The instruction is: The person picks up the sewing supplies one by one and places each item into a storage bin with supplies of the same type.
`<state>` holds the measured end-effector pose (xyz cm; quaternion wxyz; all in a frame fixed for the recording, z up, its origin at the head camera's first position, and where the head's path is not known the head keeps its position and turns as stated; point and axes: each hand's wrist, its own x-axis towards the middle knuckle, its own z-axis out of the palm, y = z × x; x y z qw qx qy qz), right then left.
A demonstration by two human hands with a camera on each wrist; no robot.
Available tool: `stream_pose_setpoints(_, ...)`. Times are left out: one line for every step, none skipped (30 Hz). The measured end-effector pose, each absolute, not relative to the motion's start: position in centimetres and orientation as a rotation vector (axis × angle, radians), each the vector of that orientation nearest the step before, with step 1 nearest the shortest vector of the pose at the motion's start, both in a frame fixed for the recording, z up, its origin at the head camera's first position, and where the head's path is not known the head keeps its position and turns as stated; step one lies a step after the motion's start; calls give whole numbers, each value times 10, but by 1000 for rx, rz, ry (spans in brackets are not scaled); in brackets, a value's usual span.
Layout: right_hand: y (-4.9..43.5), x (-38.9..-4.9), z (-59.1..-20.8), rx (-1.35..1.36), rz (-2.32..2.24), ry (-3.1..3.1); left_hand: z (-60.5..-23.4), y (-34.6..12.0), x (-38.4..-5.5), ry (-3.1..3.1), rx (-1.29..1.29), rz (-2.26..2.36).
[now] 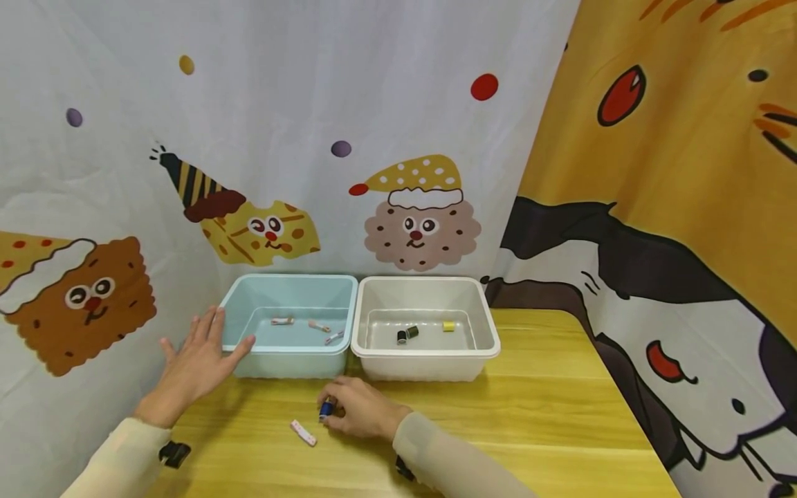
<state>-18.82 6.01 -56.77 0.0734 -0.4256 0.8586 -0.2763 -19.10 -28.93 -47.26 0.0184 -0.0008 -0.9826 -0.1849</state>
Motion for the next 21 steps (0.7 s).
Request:
stream_pose_setpoints(61, -188, -567, -1272, -831, 2578, -473, -289, -191, -3050, -2, -576)
stream_pose_setpoints(61, -188, -567, -1265, -831, 2579, -473, -289, -191, -3050, -2, -579)
stream_pose_setpoints(62, -189, -567, -1262, -829, 2583, -473, -289, -191, -3049, -1, -581)
stream_pose_setpoints(62, -189, -566, -1261, -830, 2586, -473, -289, -191, -3047, 0, -583)
stream_pose_setpoints(63, -189, -565, -1260, -834, 2587, -473, -289, -191, -3046, 1, -586)
stream_pose_setpoints(64, -189, -564, -1256, -840, 2589, -473, -289, -191, -3046, 1, -586)
stream_pose_setpoints(64, -188, -563, -1257, -841, 2595, -473, -289, -191, -3046, 2, -586)
stream_pose_setpoints(65, -188, -562, -1258, -842, 2600, -473, -289, -191, -3046, 2, -586)
stream_pose_setpoints(65, -188, -560, -1256, -839, 2607, -473, -289, -191, -3047, 2, -585)
stream_pose_setpoints(66, -188, -559, -1253, -838, 2612, -473, -289, -191, -3047, 2, -587)
stream_pose_setpoints(67, -187, -557, -1248, -835, 2617, -473, -289, -191, -3048, 1, -587)
stream_pose_setpoints(67, -187, -555, -1241, -830, 2622, -473, -289, -191, -3047, 0, -589)
stream_pose_setpoints(68, -186, -553, -1239, -824, 2628, -473, -289, -191, -3046, -1, -589)
stream_pose_setpoints(69, -185, -551, -1234, -819, 2633, -473, -289, -191, -3046, -1, -589)
stream_pose_setpoints(69, -185, -549, -1232, -816, 2637, -474, -290, -191, -3046, -2, -592)
stream_pose_setpoints(70, -184, -547, -1231, -815, 2640, -474, -290, -192, -3046, -2, -593)
stream_pose_setpoints(71, -183, -545, -1232, -814, 2643, -474, -290, -191, -3047, -1, -590)
stream_pose_setpoints(71, -183, -543, -1232, -815, 2646, -475, -290, -191, -3047, 0, -590)
stream_pose_setpoints(72, -182, -541, -1236, -819, 2647, -475, -290, -192, -3049, 1, -590)
stream_pose_setpoints(72, -181, -540, -1238, -822, 2648, -475, -290, -192, -3050, 2, -593)
stream_pose_setpoints(73, -180, -538, -1241, -827, 2647, -475, -290, -192, -3052, 3, -593)
